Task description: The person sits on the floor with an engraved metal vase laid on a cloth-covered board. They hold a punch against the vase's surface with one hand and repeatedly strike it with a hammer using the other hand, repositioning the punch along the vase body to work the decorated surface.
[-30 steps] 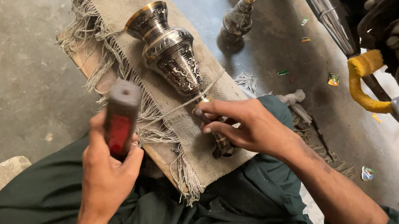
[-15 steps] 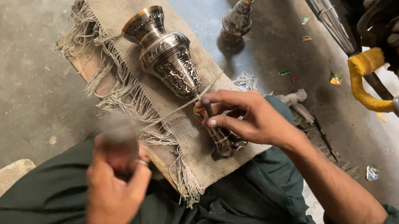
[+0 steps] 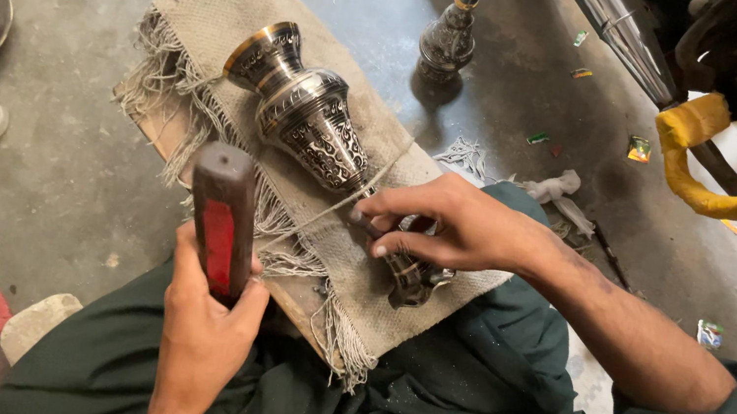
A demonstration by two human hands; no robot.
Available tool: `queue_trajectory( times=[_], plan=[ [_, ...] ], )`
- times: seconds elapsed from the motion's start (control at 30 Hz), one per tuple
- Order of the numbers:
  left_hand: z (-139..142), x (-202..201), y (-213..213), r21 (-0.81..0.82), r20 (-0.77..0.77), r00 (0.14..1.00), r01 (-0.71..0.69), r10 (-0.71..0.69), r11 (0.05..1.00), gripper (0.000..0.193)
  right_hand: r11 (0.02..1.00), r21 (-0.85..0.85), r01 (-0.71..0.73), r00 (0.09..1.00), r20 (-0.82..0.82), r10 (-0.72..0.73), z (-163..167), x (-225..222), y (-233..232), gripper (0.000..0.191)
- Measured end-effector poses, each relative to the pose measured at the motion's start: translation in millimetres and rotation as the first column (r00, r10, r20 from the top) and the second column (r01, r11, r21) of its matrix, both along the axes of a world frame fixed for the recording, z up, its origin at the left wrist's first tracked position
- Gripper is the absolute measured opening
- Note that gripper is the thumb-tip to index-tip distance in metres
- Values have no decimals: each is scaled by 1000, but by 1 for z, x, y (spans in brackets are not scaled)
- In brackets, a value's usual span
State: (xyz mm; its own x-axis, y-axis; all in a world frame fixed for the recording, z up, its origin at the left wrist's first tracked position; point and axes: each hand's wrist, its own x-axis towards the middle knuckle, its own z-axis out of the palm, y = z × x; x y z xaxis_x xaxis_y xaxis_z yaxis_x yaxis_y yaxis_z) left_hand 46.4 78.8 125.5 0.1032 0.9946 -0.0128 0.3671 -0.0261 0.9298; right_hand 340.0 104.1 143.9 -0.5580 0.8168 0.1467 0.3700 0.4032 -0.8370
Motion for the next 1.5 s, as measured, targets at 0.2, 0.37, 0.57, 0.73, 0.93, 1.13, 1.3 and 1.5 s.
queue_trajectory(
  times=[0.2, 0.37, 0.57, 0.73, 0.93, 1.13, 1.3, 1.5],
  plan=[
    [16, -2, 13, 324, -346, 930, 245, -127, 914, 77, 999, 47, -9, 999, 35, 7, 1, 0, 2, 40],
    [16, 0, 15, 305, -493, 868, 227, -50, 925, 74, 999, 49, -24, 1000, 17, 23, 1, 0, 3, 38],
    [16, 0, 17, 349, -508, 861, 228, -21, 909, 73, 999, 42, -28, 999, 30, 27, -1, 1, 5, 40],
    [16, 1, 21, 433, -637, 770, 327, 28, 840, 74, 999, 42, -31, 999, -9, 32, -2, 1, 5, 38],
    [21, 1, 22, 438, -649, 759, 324, 46, 839, 76, 999, -13, -41, 999, -22, 41, -4, 2, 7, 39],
    [20, 1, 22, 236, -714, 700, 273, -24, 932, 79, 996, 81, -35, 998, -54, 39, -9, 4, 8, 39],
    [11, -1, 17, 163, -114, 993, 18, 1, 987, 61, 998, 11, 58, 997, -60, -58, -13, 2, 1, 43],
    [16, -2, 16, 208, -481, 877, 124, -9, 970, 72, 999, 54, 5, 999, -48, -2, -11, 1, 3, 42]
  ],
)
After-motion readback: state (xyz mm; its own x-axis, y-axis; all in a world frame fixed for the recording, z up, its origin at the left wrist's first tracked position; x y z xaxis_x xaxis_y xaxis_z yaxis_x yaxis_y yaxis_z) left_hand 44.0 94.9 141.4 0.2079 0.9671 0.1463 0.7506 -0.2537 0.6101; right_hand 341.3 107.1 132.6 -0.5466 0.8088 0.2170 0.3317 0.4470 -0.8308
